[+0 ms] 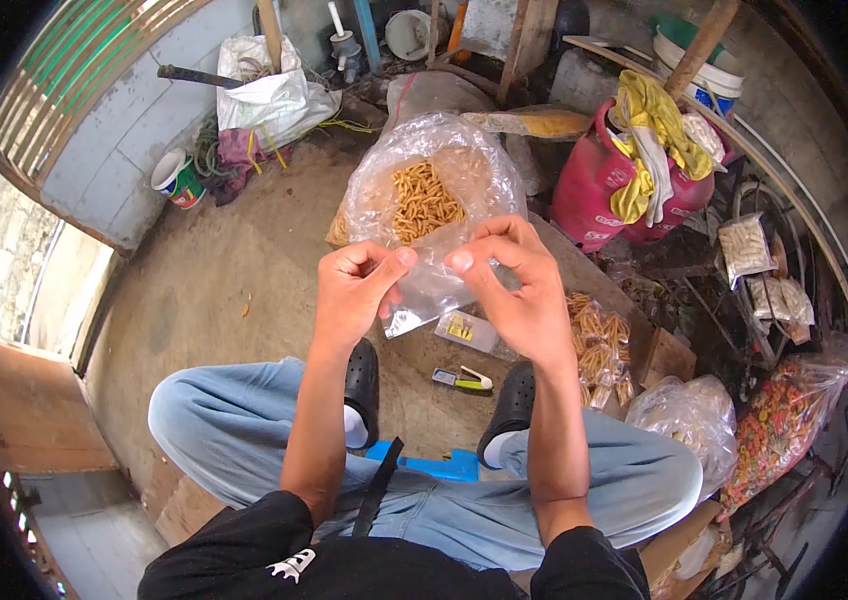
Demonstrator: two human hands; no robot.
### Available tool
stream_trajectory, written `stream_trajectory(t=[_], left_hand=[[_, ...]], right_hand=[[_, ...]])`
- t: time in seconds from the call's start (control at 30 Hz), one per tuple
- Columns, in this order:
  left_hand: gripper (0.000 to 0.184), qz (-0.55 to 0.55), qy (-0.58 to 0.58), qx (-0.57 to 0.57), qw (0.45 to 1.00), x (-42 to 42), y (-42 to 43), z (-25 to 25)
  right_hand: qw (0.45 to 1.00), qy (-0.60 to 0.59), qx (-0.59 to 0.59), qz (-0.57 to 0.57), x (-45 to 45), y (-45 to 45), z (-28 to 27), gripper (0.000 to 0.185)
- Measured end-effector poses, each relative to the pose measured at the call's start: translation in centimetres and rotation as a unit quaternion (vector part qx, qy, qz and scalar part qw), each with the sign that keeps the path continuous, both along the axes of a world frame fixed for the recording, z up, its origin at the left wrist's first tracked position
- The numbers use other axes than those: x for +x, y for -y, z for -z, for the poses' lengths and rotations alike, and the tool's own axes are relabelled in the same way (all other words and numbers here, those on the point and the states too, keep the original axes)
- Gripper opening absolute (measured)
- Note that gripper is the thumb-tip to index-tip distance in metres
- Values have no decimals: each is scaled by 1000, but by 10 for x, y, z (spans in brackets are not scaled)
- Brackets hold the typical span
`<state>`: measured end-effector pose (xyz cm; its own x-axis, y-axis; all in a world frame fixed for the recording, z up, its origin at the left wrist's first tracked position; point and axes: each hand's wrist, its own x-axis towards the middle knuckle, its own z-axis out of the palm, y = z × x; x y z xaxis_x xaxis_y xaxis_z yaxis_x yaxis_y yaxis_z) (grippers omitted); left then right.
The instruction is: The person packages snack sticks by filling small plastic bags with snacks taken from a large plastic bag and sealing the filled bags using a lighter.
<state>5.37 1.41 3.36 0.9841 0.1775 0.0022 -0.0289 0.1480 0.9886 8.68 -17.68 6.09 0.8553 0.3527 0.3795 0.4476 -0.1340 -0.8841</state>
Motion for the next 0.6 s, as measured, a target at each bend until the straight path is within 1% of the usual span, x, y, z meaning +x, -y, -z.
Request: stream_trajectory(t=[0.07,0.1,0.13,0.17,0.2,0.23,0.27,0.33,0.47,0.53,0.57,0.6], left_hand=[[29,-8,3,16,1000,0,-1,1],[32,-7,-8,15,1000,0,-2,1],[36,-6,-20,14,1000,1,-2,1],[36,-6,-20,14,1000,1,-4,3],[39,18,-47,-9,999,3,-7,6],[41,41,-74,-31,996,4,-10,9],[41,40,-74,-32,996,4,-13,11],[46,101,-114,-52,987,7,-17,15],[47,110,-153,-88,978,9,-13,27],[42,163,-144,-115,969,11,-14,37],[42,161,-144,-116,969,10,-15,39],[36,162,-166,-118,966,10,-15,36]], right_hand=[[1000,16,-11,-16,-1,-1,-7,17],[995,73,-52,-35,-2,-2,-11,22],[991,101,-74,-45,-2,-3,-12,24],[986,130,-94,-54,-2,-4,-13,27],[977,178,-112,-39,-2,-5,-13,28],[971,202,-122,-33,-2,-6,-12,29],[965,225,-131,-27,-3,-7,-12,30],[952,252,-172,-7,-4,-5,-11,28],[949,277,-149,-17,-1,-11,-4,22],[955,256,-147,-8,1,-14,-2,18],[955,256,-147,-9,3,-15,0,18],[956,251,-149,-27,6,-14,3,16]])
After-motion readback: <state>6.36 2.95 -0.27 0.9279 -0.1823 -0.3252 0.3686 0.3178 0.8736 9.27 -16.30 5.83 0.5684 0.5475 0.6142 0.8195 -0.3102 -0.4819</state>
